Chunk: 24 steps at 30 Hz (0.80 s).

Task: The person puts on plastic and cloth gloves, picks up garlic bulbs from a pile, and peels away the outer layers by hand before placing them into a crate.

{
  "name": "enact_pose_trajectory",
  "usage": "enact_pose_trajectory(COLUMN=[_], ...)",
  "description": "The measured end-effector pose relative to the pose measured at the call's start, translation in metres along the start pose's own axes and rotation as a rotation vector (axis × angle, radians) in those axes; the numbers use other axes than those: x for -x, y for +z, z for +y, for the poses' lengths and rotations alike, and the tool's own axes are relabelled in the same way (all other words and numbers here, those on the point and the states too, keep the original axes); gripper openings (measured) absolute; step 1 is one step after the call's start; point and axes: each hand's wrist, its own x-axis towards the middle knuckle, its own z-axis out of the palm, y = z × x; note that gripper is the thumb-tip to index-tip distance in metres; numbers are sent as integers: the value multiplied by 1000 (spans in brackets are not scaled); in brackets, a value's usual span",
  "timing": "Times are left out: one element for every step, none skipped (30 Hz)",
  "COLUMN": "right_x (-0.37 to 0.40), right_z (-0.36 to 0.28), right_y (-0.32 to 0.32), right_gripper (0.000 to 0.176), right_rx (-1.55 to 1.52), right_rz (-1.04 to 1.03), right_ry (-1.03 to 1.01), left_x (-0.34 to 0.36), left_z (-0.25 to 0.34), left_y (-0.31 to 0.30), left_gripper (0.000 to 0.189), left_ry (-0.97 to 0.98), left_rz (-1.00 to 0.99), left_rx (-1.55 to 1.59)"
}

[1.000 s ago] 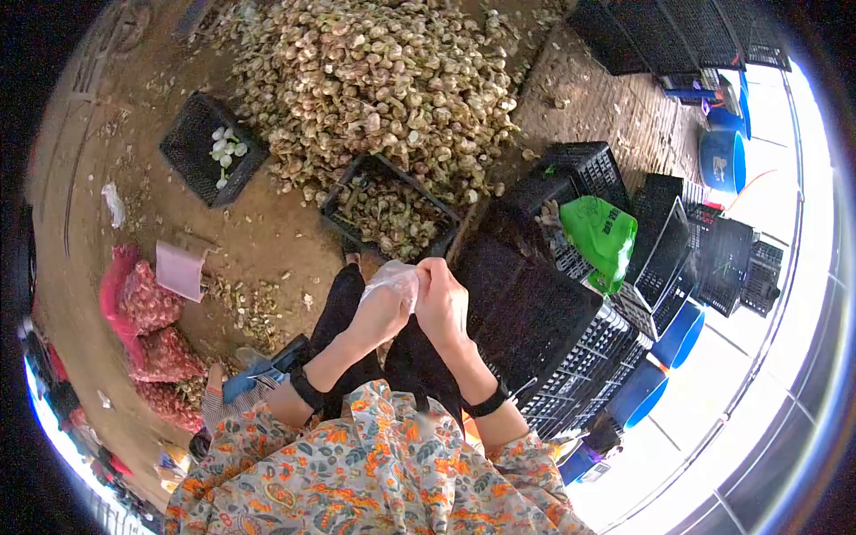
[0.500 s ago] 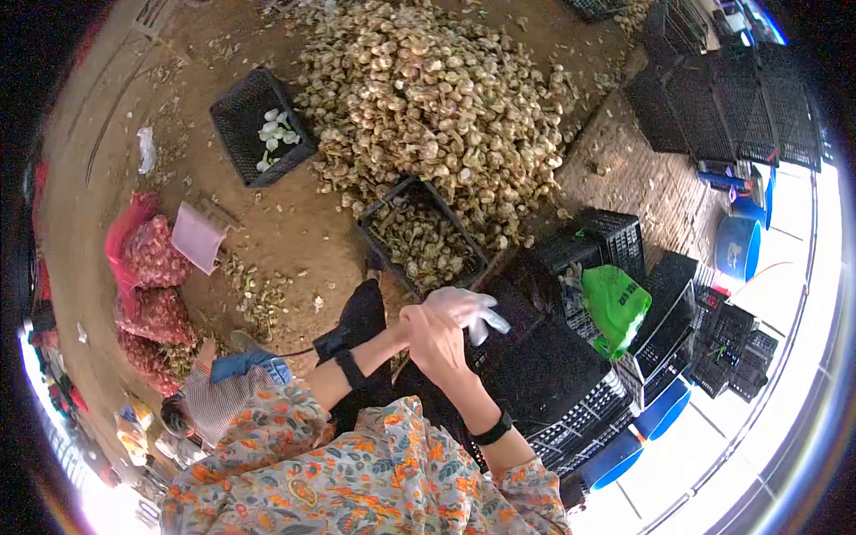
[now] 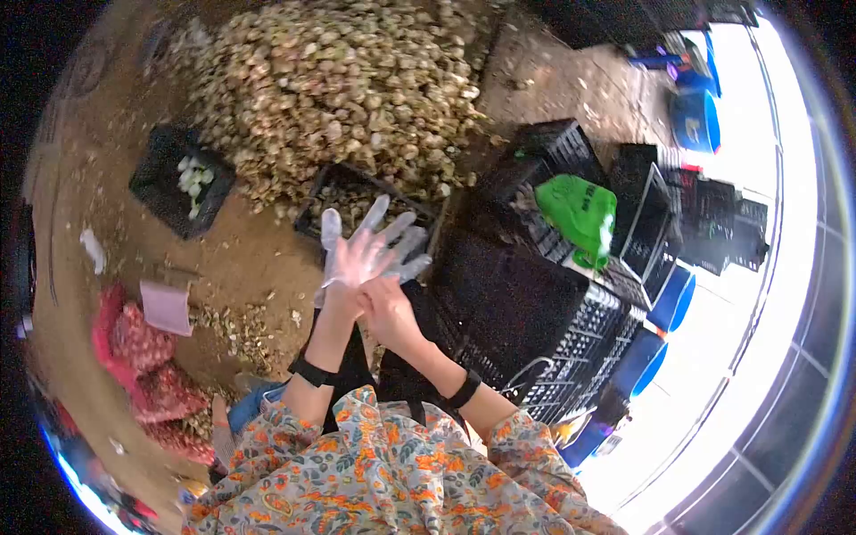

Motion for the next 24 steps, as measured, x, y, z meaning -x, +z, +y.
enact_pose_trajectory(right_x=[5, 8, 11, 16, 20, 24, 26, 27, 26, 26, 23, 18, 15, 13, 10, 9, 8, 4, 0, -5, -11, -20, -27, -24], right_z=[4, 5, 5, 7, 11, 15, 19, 21, 26, 31, 34, 40, 45, 49, 52, 56, 58, 54, 50, 46, 40, 30, 25, 37], right_y=[-1, -5, -10, -15, -19, -23, -26, -32, -38, -46, -56, -66, -76, -84, -91, -99, -108, -127, -146, -168, -195, -238, -289, -344], right_gripper=[7, 8, 9, 8, 7, 7, 7, 8, 8, 5, 5, 5, 7, 11, 11, 15, 19, 19, 19, 17, 15, 14, 13, 17], right_rx=[-44, -157, -272, -273, -283, -306, -336, -346, -355, -325, -294, -301, -216, -129, -138, 65, 269, 347, 340, 424, 511, 632, 751, 484], right_rz=[-22, -90, -154, -194, -241, -277, -316, -289, -273, -298, -322, -303, -337, -368, -348, -398, -446, -435, -410, -456, -502, -478, -459, -282], right_ry=[28, 98, 165, 183, 195, 222, 246, 193, 197, 200, 199, 196, 89, -19, -20, -40, -55, -85, -73, -56, -36, 45, 126, 134], left_x=[-1, -6, -10, -12, -16, -22, -27, -33, -38, -43, -51, -60, -68, -78, -90, -101, -113, -123, -130, -140, -151, -156, -184, -197], left_z=[-3, -6, -10, -15, -20, -28, -34, -41, -48, -55, -62, -70, -79, -89, -100, -114, -125, -134, -142, -153, -164, -173, -180, -190], left_y=[10, -2, -15, -12, -19, -14, -10, -11, -12, -13, -14, -16, -19, -36, -37, -38, -41, -41, -41, -28, -21, -27, -31, -43], left_gripper=[73, 78, 84, 90, 92, 92, 93, 93, 92, 92, 92, 92, 91, 84, 84, 81, 77, 74, 74, 75, 76, 90, 89, 86], left_ry=[15, 5, -7, -1, -21, -63, -99, -116, -155, -196, -208, -215, -222, -166, -176, -103, -29, -67, -87, -172, -256, -208, -381, -291], left_rz=[525, 377, 231, 247, 222, 225, 232, 233, 260, 288, 289, 355, 423, 422, 422, 390, 354, 307, 300, 308, 310, 175, 512, 441], left_rx=[-323, -254, -175, -232, -231, -249, -270, -281, -359, -437, -452, -519, -585, -651, -670, -755, -838, -947, -967, -1075, -1183, -1139, -960, -1112])
